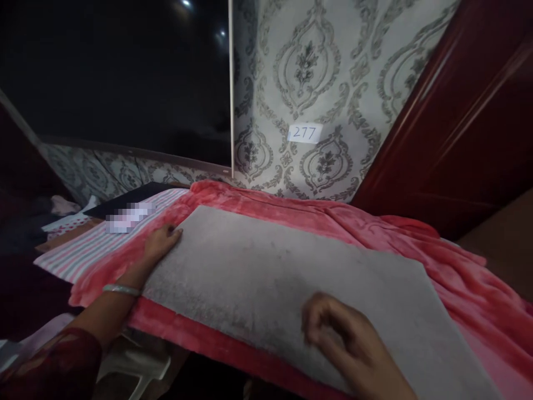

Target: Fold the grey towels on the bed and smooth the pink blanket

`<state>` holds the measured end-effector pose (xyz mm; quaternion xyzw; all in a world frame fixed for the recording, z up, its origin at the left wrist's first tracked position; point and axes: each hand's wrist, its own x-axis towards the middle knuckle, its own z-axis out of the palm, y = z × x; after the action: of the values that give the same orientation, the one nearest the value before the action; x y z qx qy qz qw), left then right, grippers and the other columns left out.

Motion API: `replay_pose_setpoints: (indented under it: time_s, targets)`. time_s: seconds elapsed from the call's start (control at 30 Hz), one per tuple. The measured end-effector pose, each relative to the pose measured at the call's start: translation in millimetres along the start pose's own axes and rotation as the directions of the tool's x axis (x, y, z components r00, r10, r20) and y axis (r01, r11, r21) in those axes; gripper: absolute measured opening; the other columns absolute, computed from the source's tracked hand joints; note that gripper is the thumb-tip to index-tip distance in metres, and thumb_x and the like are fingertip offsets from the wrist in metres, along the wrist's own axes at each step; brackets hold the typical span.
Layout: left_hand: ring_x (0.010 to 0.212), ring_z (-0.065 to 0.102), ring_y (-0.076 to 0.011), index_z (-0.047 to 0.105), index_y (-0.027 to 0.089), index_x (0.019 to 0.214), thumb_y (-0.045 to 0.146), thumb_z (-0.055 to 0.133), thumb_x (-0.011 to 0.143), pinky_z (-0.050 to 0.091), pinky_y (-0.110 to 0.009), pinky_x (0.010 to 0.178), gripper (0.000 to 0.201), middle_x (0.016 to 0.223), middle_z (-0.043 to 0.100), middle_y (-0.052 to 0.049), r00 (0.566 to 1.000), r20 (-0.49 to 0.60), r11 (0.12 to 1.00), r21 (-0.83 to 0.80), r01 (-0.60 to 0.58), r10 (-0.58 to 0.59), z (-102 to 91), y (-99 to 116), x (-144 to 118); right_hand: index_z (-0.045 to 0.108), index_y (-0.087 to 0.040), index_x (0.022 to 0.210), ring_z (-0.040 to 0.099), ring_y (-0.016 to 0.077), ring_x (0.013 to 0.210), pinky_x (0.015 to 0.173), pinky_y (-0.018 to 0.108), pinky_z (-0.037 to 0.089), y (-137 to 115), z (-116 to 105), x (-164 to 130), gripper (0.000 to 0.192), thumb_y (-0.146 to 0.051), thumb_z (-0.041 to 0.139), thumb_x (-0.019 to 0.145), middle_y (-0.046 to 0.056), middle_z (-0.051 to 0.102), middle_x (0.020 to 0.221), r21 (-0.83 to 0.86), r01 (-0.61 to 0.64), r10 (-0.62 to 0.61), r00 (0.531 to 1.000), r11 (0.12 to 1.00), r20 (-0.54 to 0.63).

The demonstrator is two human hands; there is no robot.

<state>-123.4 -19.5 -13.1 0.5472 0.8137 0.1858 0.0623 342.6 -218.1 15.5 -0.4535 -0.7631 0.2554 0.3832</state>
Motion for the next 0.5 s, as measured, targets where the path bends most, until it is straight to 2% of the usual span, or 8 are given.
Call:
replay_pose_setpoints:
  time_s: [0.07,0.1,0.2,0.27,0.4,0.5]
  targets:
    - [0.112,0.064,-0.0338,0.063,0.017,0.121,0.05,0.041,0.091,0.051,-0.042,0.09,0.05,0.117,0.071,-0.015,1.0,-0.003,1.0,0.005,-0.002,0.002,1.0,-2,2,0.062,-0.023,0.081,0.061,0.0156,0.067,0.063,0.028,0.053,23,8,22,0.025,-0.04,0.051,0.096,0.002,0.065,0.077,-0.097,-0.057,0.054,0.998,0.994,-0.035]
    - [0.112,0.064,-0.0344,0.063,0.018,0.121,0.051,0.04,0.091,0.051,-0.043,0.09,0.051,0.115,0.071,-0.015,1.0,-0.005,1.0,0.003,-0.004,0.004,1.4,-3,3,0.063,-0.023,0.081,0.062,0.0167,0.068,0.063,0.029,0.053,37,12,29,0.024,-0.038,0.049,0.094,0.003,0.066,0.077,-0.15,-0.086,0.077,0.995,0.985,-0.065]
    - [0.11,0.065,-0.0367,0.064,0.017,0.119,0.052,0.039,0.09,0.051,-0.045,0.089,0.052,0.113,0.071,-0.017,1.0,-0.004,0.999,-0.026,-0.023,0.023,2.1,-7,7,0.069,-0.023,0.097,0.068,0.0229,0.089,0.08,0.038,0.056,82,25,33,0.027,-0.035,0.045,0.09,0.009,0.072,0.098,-0.288,-0.138,0.088,0.98,0.948,-0.181]
    - [0.109,0.065,-0.037,0.065,0.016,0.116,0.051,0.041,0.089,0.051,-0.046,0.089,0.05,0.111,0.071,-0.017,1.0,0.004,0.997,-0.07,-0.031,0.031,2.3,-11,13,0.071,-0.022,0.107,0.065,0.0266,0.103,0.092,0.045,0.054,105,33,27,0.032,-0.033,0.046,0.09,0.012,0.071,0.11,-0.367,-0.14,0.057,0.972,0.92,-0.23]
    - [0.096,0.067,-0.0324,0.067,0.019,0.09,0.047,0.054,0.081,0.052,-0.039,0.081,0.032,0.091,0.072,-0.011,0.998,0.056,0.963,-0.268,-0.008,0.023,-1.0,-17,31,0.071,-0.021,0.116,0.062,0.0286,0.106,0.096,0.049,0.051,122,43,19,0.035,-0.029,0.046,0.092,0.014,0.069,0.113,-0.462,-0.122,0.013,0.973,0.878,-0.232]
    - [0.082,0.065,-0.0266,0.062,0.021,0.07,0.046,0.069,0.07,0.051,-0.033,0.071,0.026,0.068,0.068,-0.004,0.974,0.226,0.883,-0.463,0.079,0.031,-10.4,-21,41,0.071,-0.019,0.118,0.061,0.028,0.107,0.096,0.048,0.051,122,44,19,0.036,-0.026,0.045,0.094,0.014,0.068,0.114,-0.473,-0.107,-0.002,0.974,0.875,-0.225]
